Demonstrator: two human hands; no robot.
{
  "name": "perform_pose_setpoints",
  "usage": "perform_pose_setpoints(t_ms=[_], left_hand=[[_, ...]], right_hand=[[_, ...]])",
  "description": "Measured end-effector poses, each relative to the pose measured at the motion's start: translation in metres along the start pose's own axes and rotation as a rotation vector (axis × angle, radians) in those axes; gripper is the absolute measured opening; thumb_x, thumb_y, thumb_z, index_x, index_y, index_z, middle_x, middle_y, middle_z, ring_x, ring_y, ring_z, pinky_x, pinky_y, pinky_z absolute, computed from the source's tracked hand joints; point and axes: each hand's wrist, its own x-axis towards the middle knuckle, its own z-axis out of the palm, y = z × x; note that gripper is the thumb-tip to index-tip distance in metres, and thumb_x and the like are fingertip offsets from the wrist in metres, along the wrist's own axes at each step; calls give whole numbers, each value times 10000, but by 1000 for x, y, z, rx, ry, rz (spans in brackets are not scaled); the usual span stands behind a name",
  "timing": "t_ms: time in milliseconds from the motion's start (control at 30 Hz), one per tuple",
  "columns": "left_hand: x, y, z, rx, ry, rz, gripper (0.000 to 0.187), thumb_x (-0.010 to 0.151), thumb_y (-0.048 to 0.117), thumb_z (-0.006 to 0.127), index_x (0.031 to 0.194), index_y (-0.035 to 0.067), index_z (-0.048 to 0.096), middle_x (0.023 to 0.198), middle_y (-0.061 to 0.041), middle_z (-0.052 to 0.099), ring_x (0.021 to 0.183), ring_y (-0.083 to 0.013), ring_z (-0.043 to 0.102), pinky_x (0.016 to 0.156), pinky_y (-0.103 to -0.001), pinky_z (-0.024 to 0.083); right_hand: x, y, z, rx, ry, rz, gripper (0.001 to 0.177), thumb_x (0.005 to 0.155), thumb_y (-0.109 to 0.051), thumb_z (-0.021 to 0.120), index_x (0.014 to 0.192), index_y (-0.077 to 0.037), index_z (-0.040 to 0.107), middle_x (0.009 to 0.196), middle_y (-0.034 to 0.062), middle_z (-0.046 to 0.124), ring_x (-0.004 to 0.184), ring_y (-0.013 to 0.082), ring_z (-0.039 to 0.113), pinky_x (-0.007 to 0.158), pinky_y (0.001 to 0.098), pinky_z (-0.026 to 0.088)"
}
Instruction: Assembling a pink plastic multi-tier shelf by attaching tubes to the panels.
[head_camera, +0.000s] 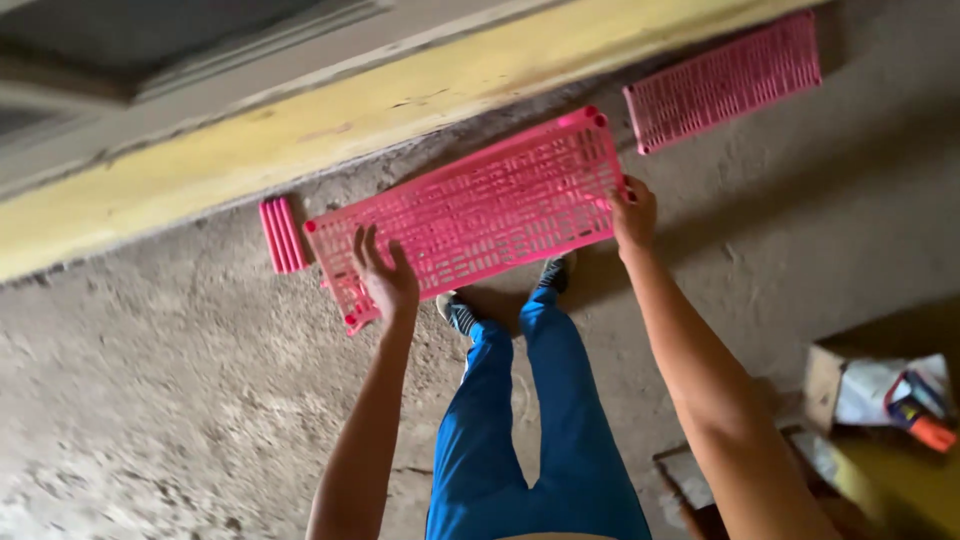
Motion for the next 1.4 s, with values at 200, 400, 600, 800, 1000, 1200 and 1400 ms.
perform_pose_setpoints(t_ms=[200,400,600,800,1000,1200,1400], left_hand=[[13,105,84,-75,-107,324,395,1069,280,581,1382,39,576,1484,-201,533,1400,-397,518,1151,-526,479],[20,199,164,-194,-318,464,388,1051,245,588,1360,10,583,1419,-210,568,1346,-396,532,1130,-491,454],[38,234,227,-105,-437,559,313,1011,168,584,1298,44,617,1334,-190,629,1265,-395,575,1103,-495,452],[68,211,286,-41,-575,669,322,967,117,602,1283,71,640,1298,-199,628,1241,-395,583,1069,-493,452],[95,229,300,94,-612,681,271,979,159,621,1231,69,657,1217,-182,656,1143,-387,628,956,-483,514],[109,225,308,129,-730,549,249,1020,215,606,1191,58,698,1059,-167,722,903,-306,720,829,-436,554],[123,240,300,-83,-850,426,256,1019,232,602,1162,51,714,994,-132,749,799,-223,745,744,-351,585]], right_hand=[[-5,-53,-3,67,10,78,344,901,-225,708,1163,-2,705,915,98,740,779,142,681,709,309,551],[-1,-17,-4,14,30,43,263,973,-115,631,1187,11,719,900,129,725,809,186,654,768,357,532],[0,-16,-4,-9,125,241,280,989,-70,564,1242,-34,678,1098,149,700,899,181,691,807,343,564],[7,-8,-2,164,153,147,300,1005,-41,561,1292,-3,637,1158,155,689,1001,198,685,889,335,557],[-2,-26,-5,537,163,332,347,1003,-24,496,1327,-76,609,1131,75,653,913,138,645,830,284,604],[-6,-44,-9,410,210,168,248,1035,14,512,1237,-63,635,1138,48,648,946,115,621,845,271,581],[6,-43,-3,399,230,109,260,1013,65,498,1197,-54,637,1130,47,644,967,120,601,872,272,504]])
